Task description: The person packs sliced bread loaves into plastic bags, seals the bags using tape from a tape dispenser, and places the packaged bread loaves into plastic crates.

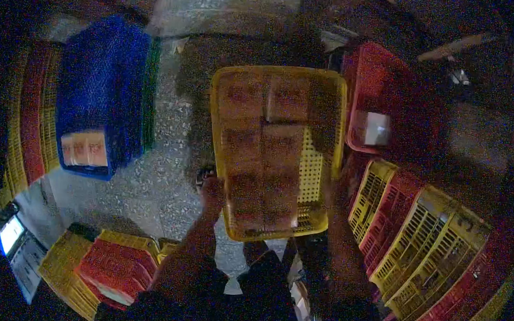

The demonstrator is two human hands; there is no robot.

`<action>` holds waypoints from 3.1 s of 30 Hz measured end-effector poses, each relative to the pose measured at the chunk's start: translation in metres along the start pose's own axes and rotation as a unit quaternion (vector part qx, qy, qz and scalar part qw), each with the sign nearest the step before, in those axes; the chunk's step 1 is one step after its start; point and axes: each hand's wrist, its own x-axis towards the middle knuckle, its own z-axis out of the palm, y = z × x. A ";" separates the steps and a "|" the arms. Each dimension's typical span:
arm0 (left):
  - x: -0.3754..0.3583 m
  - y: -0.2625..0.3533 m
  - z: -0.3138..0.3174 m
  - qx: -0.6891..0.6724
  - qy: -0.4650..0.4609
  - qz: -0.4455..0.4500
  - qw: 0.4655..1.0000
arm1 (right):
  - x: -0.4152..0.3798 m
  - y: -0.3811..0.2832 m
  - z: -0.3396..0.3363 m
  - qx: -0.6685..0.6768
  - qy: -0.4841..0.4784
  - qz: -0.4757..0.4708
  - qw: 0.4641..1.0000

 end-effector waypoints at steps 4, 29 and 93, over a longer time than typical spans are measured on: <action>-0.060 0.076 0.011 0.433 0.089 0.127 0.888 | 0.059 -0.136 0.020 0.047 -0.006 -0.014 0.999; -0.252 0.278 0.087 0.321 -0.396 -0.022 0.860 | -0.203 -0.231 -0.375 0.177 -0.005 0.111 0.978; -0.511 0.341 0.154 0.320 -0.778 -0.231 0.489 | -0.472 -0.156 -0.530 0.686 -0.037 0.159 0.709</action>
